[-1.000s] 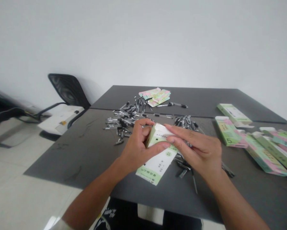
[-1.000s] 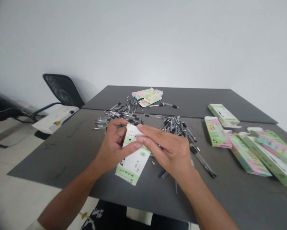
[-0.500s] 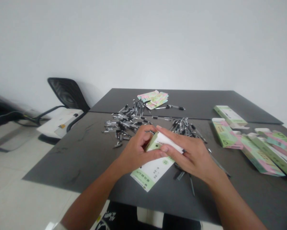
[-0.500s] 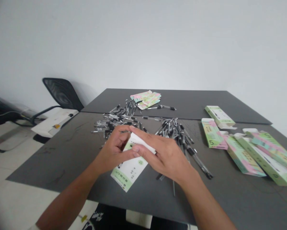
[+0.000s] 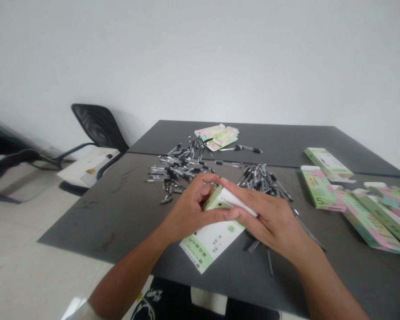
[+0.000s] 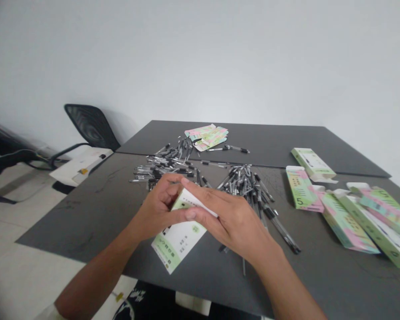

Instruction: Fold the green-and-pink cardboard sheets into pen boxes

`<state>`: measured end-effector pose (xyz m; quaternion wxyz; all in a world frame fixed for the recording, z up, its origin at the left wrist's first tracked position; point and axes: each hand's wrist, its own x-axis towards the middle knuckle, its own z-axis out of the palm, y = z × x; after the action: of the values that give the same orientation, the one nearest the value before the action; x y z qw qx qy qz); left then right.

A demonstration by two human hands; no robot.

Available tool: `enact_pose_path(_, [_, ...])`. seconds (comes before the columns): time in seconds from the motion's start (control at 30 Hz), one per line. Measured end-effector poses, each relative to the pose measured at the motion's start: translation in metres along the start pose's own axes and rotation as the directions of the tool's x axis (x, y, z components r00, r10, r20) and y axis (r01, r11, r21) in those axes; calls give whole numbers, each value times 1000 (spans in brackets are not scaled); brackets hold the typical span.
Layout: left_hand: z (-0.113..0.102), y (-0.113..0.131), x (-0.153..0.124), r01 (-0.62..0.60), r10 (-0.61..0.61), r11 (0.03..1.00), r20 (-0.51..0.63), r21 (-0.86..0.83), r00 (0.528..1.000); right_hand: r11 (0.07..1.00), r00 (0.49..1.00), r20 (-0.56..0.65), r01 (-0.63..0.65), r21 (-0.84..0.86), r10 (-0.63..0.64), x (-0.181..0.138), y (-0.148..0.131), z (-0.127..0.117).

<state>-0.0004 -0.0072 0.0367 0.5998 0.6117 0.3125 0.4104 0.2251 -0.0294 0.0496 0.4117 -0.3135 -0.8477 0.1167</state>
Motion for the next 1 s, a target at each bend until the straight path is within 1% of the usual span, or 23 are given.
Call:
enact_pose_path(0.17, [-3, -1, 1, 23, -23, 1000, 9, 15, 1000, 1000, 1000, 12, 19, 6, -19, -2, 3, 1])
enact_pose_path(0.27, [-6, 0, 3, 28, -29, 999, 36, 22, 999, 999, 999, -41, 37, 22, -36, -1, 4, 5])
enact_pose_path(0.37, [-8, 3, 4, 46, -45, 999, 62, -11, 997, 998, 993, -110, 46, 35, -42, 2, 0, 10])
enact_pose_path(0.43, [-9, 3, 4, 69, -63, 995, 85, -73, 994, 998, 987, -160, 17, 63, -7, 5, -3, 13])
enact_pose_path(0.53, [-8, -4, 3, 145, -122, 969, 122, -202, 985, 990, 966, -239, -77, 115, 103, 6, -8, 15])
enact_pose_path(0.57, [-7, -8, 3, 187, -152, 953, 159, -237, 976, 985, 954, -264, -113, 127, 144, 6, -9, 16])
enact_pose_path(0.6, [-6, -12, 3, 238, -181, 934, 220, -266, 958, 980, 939, -293, -145, 137, 180, 5, -10, 17])
enact_pose_path(0.63, [-4, -16, 3, 292, -202, 911, 302, -290, 932, 975, 921, -328, -171, 145, 210, 4, -11, 17])
enact_pose_path(0.7, [0, -21, 4, 388, -201, 858, 477, -335, 856, 967, 886, -391, -205, 152, 249, 0, -11, 18])
enact_pose_path(0.73, [3, -22, 4, 423, -185, 834, 545, -353, 818, 970, 878, -415, -199, 140, 240, -2, -11, 19])
enact_pose_path(0.77, [4, -22, 4, 441, -166, 817, 582, -371, 796, 978, 877, -433, -175, 116, 209, -3, -11, 18])
enact_pose_path(0.8, [6, -21, 4, 440, -149, 809, 588, -390, 795, 987, 884, -439, -141, 81, 163, -4, -10, 18])
enact_pose_path(0.9, [5, -16, 3, 387, -123, 827, 539, -408, 833, 999, 913, -408, 1, -35, -15, -4, -8, 16])
enact_pose_path(0.93, [4, -14, 2, 365, -112, 836, 523, -410, 845, 998, 920, -388, 36, -60, -57, -3, -7, 15])
enact_pose_path(1.0, [3, -12, 1, 344, -97, 849, 521, -401, 848, 993, 930, -353, 79, -90, -106, -1, -6, 14])
